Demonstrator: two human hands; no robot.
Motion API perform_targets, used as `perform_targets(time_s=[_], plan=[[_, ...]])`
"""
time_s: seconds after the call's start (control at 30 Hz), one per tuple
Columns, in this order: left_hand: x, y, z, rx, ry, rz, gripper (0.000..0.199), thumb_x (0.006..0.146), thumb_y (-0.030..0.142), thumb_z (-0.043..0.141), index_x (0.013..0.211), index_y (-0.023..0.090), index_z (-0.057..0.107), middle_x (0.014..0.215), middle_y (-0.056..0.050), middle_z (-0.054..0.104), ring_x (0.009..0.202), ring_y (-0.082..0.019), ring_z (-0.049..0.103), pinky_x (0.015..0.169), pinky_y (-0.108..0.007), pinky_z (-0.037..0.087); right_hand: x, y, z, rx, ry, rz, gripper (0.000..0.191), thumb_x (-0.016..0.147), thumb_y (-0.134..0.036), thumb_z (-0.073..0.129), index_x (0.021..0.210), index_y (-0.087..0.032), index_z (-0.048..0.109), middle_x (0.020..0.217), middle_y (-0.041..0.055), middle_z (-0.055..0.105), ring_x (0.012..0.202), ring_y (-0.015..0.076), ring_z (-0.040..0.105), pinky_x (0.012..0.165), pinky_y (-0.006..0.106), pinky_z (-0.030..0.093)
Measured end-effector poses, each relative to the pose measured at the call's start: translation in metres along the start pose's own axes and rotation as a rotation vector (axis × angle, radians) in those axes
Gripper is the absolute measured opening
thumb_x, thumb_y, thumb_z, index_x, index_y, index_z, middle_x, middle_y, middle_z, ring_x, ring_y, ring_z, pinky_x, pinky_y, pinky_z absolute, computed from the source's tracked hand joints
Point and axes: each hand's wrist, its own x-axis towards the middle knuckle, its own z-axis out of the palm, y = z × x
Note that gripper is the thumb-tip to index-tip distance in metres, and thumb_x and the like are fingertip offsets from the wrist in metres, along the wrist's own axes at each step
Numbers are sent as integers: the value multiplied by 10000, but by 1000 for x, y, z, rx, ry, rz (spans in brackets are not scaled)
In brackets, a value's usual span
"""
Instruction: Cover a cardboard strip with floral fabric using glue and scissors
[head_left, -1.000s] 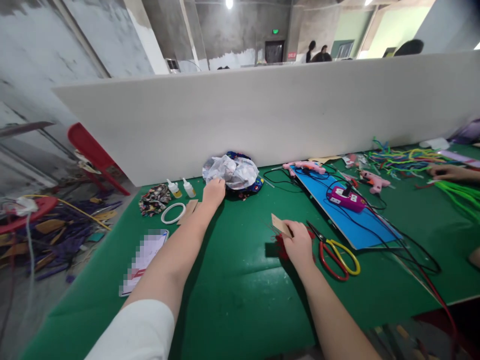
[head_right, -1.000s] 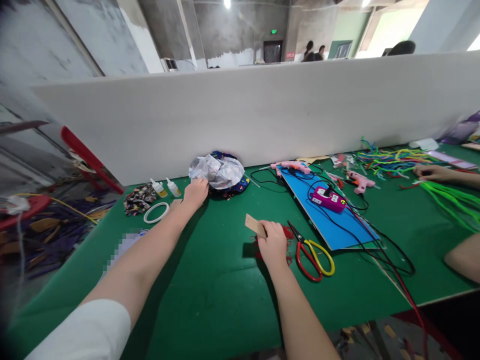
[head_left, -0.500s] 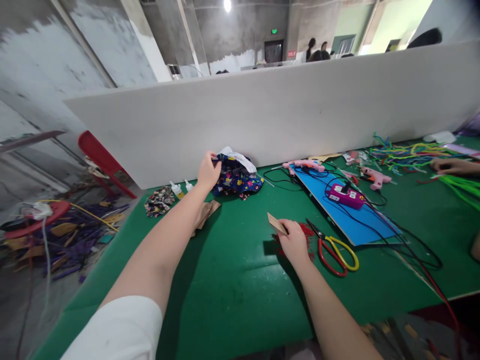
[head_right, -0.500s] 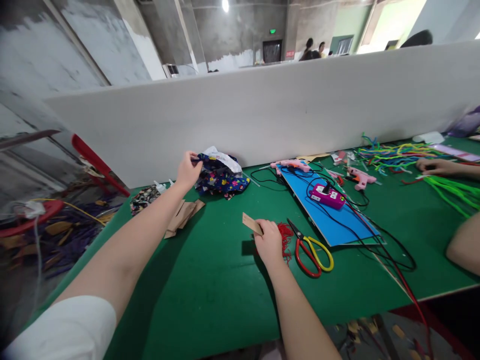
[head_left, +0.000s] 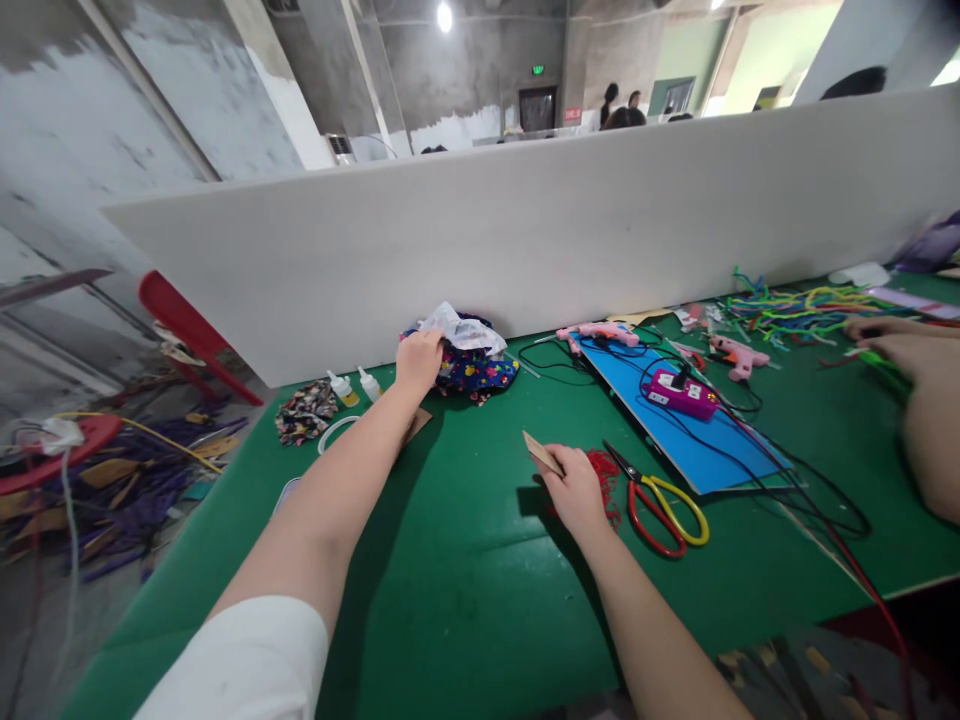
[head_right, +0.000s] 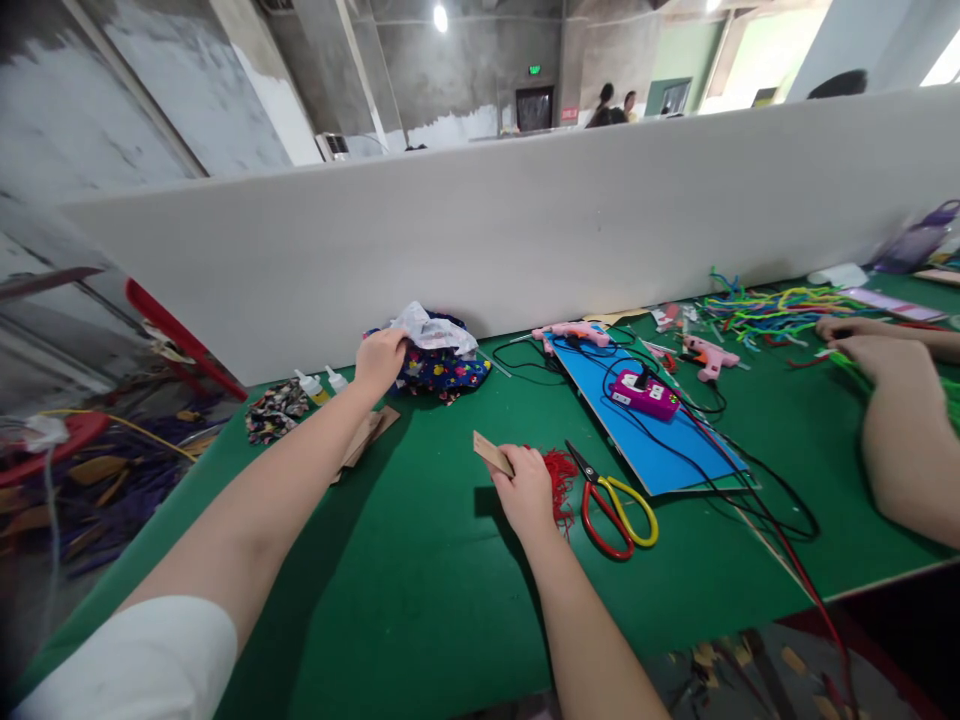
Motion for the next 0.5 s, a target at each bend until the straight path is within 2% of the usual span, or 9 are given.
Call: perform_targets(time_s=[0.13, 0.3, 0.4, 0.5], plan=[[24, -1, -24, -14, 92, -91, 355, 878, 236, 277, 1057, 194, 581, 1010, -95, 640, 948, -231, 568, 838, -336, 399, 1, 3, 0, 42, 76, 27, 185, 760, -256, 439, 861, -187, 578, 840, 56, 598, 797, 195, 498, 716, 312, 380], [55, 9, -75, -128, 265, -134, 328, 872, 270, 336, 1032, 206, 615, 1031, -86, 645, 977, -221, 567, 850, -305, 392, 0, 2, -4, 105, 167, 134, 225, 805, -392, 406, 832, -190, 503, 731, 27, 568, 665, 167, 512, 607, 284, 389], [52, 23, -99, -170, 308, -61, 346, 874, 280, 341, 1062, 205, 621, 1059, -74, 646, 999, -217, 569, 868, -316, 399, -1, -4, -5, 218, 191, 213, 280, 762, -479, 483, 825, -206, 467, 677, -5, 552, 588, 147, 507, 566, 273, 399], [37, 37, -115, -164, 318, -22, 360, 878, 280, 347, 1114, 191, 604, 1107, -75, 632, 1042, -213, 558, 903, -338, 395, 6, -19, 0, 366, 180, 220, 336, 708, -496, 553, 857, -207, 467, 770, 14, 580, 608, 137, 534, 582, 273, 430]])
